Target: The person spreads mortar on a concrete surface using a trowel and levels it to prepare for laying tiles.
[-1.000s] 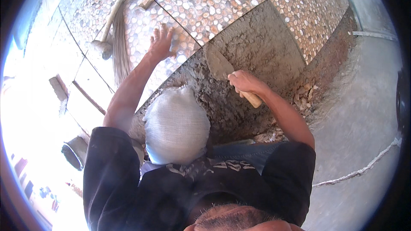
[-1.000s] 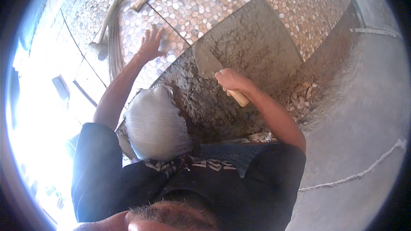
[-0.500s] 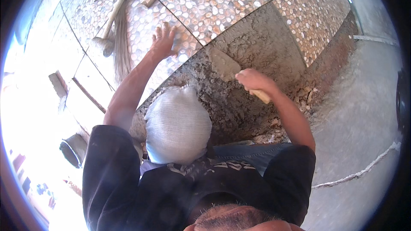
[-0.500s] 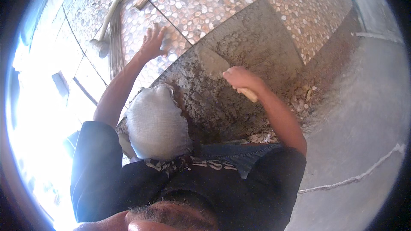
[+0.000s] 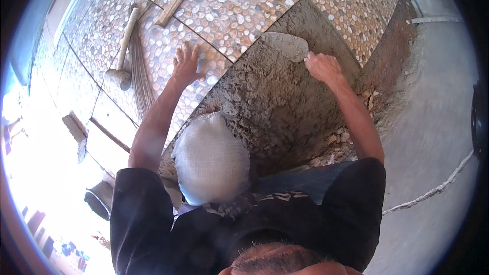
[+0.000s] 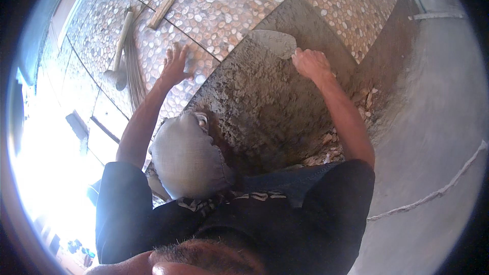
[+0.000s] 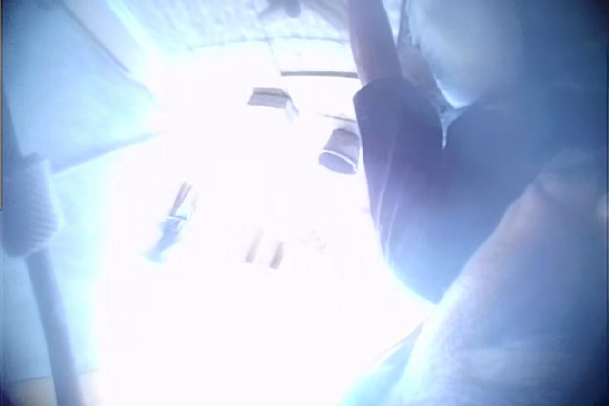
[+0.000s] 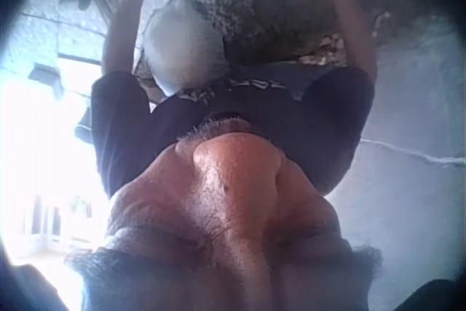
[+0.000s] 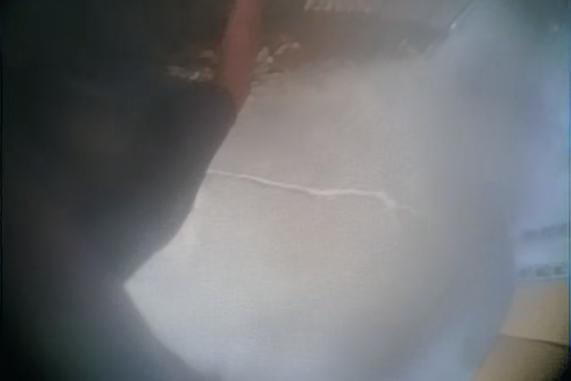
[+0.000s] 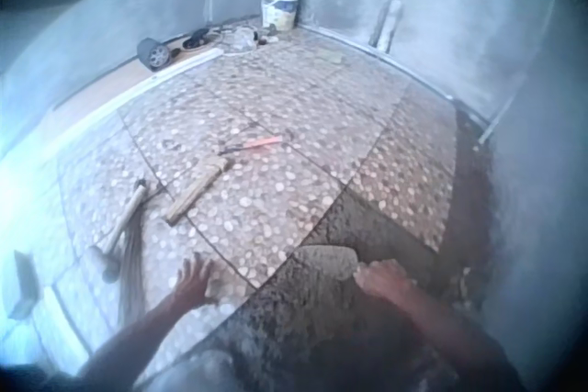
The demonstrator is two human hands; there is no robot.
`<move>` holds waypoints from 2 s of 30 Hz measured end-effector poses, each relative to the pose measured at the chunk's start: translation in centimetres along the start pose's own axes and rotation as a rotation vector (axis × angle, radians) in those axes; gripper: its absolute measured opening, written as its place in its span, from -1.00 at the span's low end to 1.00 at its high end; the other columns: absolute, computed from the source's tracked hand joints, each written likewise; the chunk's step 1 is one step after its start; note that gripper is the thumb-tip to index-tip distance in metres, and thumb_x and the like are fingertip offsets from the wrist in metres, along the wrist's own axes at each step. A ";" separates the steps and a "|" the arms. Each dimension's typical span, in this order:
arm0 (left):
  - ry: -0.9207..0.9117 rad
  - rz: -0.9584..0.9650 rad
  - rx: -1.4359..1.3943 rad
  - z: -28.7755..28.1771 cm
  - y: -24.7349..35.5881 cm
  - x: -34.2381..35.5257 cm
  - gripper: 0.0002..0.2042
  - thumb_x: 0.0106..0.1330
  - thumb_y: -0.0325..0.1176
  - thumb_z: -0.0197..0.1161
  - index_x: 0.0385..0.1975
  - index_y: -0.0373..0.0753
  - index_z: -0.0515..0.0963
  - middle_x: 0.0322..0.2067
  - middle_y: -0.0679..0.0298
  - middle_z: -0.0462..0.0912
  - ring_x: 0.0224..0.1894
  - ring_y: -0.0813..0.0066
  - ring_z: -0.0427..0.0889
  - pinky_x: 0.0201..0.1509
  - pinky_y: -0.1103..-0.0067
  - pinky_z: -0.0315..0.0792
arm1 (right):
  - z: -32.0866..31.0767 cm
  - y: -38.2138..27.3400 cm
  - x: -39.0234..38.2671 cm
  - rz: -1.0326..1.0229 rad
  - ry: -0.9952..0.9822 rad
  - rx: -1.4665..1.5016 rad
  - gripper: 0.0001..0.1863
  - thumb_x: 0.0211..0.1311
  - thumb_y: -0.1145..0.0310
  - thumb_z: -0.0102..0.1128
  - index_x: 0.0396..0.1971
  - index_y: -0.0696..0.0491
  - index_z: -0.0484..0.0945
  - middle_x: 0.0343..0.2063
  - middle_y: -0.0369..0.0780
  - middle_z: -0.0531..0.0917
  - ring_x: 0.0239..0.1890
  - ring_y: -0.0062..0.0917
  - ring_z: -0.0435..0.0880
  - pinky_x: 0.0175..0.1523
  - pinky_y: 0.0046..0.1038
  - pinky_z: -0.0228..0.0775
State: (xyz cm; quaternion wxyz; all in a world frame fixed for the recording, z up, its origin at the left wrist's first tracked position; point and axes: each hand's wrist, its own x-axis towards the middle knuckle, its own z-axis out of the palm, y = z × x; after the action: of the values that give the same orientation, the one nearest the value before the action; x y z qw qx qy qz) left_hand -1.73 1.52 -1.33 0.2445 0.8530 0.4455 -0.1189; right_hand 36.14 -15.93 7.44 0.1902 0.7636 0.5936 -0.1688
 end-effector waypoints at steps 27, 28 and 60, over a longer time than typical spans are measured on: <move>0.019 -0.006 0.011 0.6 -1.1 0.2 0.13 -0.22 -0.23 0.55 0.38 -0.07 -0.11 0.38 -0.14 -0.31 0.34 -0.42 -0.22 0.29 -0.12 0.01 | -2.3 5.0 2.5 0.153 -0.017 0.024 -0.60 0.31 0.22 -0.22 -0.17 0.18 0.54 -0.21 0.02 0.63 -0.13 -0.11 0.62 -0.06 -0.10 0.46; 0.018 -0.002 0.007 0.8 -0.9 0.4 0.13 -0.22 -0.23 0.56 0.38 -0.04 -0.12 0.38 -0.11 -0.32 0.35 -0.40 -0.22 0.29 -0.11 0.02 | -2.2 6.2 3.1 0.200 0.006 0.049 -0.60 0.30 0.23 -0.22 -0.18 0.20 0.54 -0.21 0.01 0.64 -0.15 -0.12 0.63 -0.09 -0.11 0.47; 0.024 0.003 0.032 0.6 -0.5 0.4 0.12 -0.20 -0.22 0.54 0.38 -0.04 -0.12 0.38 -0.13 -0.29 0.34 -0.43 -0.19 0.28 -0.11 0.05 | -1.4 10.1 1.4 0.438 -0.156 0.224 -0.43 0.38 0.00 -0.26 0.11 0.17 0.39 0.02 0.04 0.51 0.04 -0.11 0.50 0.12 -0.13 0.31</move>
State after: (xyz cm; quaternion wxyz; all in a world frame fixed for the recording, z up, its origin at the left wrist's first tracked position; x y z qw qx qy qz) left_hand -1.88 1.73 -2.17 0.2256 0.8588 0.4453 -0.1154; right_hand 46.33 -16.31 8.94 0.1816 0.8750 0.3750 -0.2465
